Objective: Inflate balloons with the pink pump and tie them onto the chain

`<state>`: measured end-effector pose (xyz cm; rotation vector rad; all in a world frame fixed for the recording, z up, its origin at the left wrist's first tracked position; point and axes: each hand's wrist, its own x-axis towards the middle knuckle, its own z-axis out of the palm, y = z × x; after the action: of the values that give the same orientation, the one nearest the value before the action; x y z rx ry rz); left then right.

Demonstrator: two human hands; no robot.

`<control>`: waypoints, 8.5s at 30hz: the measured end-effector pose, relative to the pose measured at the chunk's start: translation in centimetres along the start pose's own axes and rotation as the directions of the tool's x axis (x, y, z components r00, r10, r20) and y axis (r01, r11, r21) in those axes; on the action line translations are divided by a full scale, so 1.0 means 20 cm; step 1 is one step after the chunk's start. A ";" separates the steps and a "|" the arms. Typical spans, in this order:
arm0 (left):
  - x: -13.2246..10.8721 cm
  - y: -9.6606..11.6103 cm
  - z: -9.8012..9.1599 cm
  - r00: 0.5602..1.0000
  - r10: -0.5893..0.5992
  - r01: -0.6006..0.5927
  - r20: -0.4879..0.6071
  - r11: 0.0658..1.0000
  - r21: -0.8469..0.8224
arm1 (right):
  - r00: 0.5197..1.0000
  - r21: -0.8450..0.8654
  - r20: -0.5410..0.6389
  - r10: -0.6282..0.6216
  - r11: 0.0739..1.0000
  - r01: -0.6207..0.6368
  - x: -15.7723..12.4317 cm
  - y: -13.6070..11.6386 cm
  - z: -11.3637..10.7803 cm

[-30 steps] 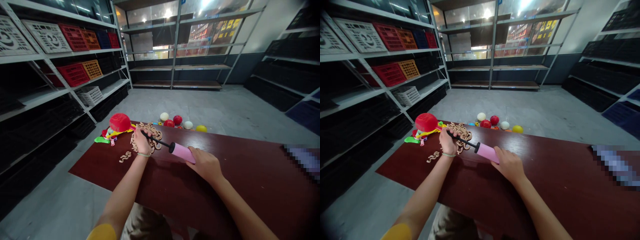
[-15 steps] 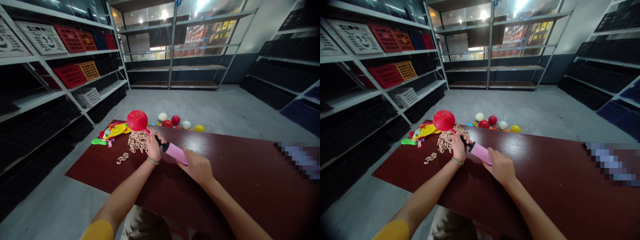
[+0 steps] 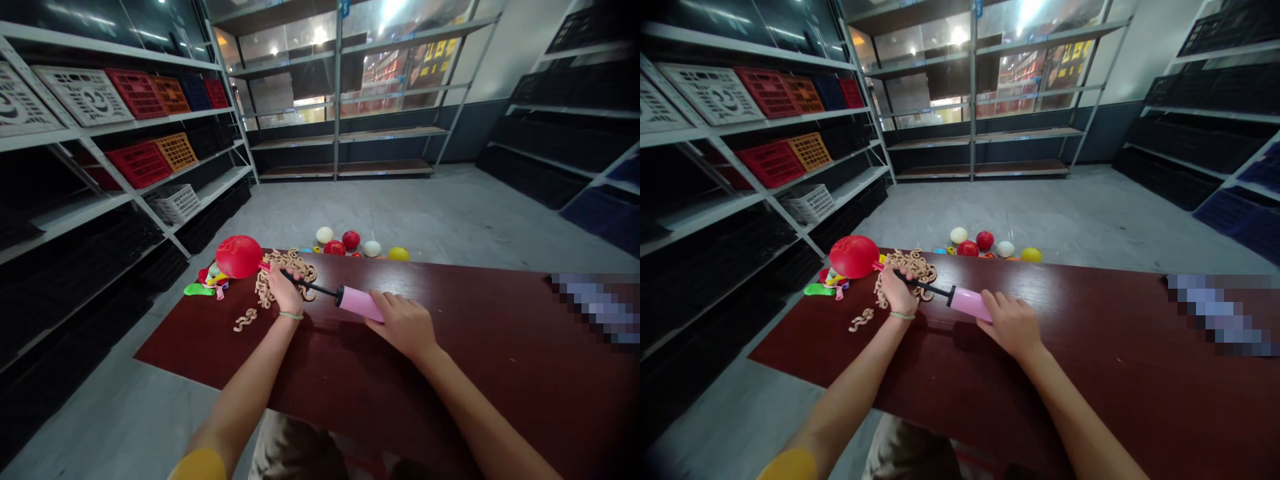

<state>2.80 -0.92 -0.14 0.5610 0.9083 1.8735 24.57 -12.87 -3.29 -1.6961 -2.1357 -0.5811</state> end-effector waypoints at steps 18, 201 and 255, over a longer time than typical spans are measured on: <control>0.11 0.11 -0.03 0.999 -0.003 0.000 -0.036 0.996 -0.089 | 0.999 0.010 0.007 -0.040 0.999 0.040 0.00 0.08 0.02; -0.10 0.07 0.11 0.990 0.106 -0.098 0.092 0.991 -0.087 | 0.997 -0.029 -0.073 0.012 0.999 -0.014 0.01 0.21 0.11; -0.24 -0.11 0.11 0.985 0.035 -0.036 0.171 0.999 0.002 | 0.995 0.133 0.055 0.078 0.987 -0.085 -0.01 -0.05 0.08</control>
<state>7.71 -3.82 -0.53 0.7336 0.7946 1.8241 23.69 -12.34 -4.81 -1.7300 -2.0771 -0.3664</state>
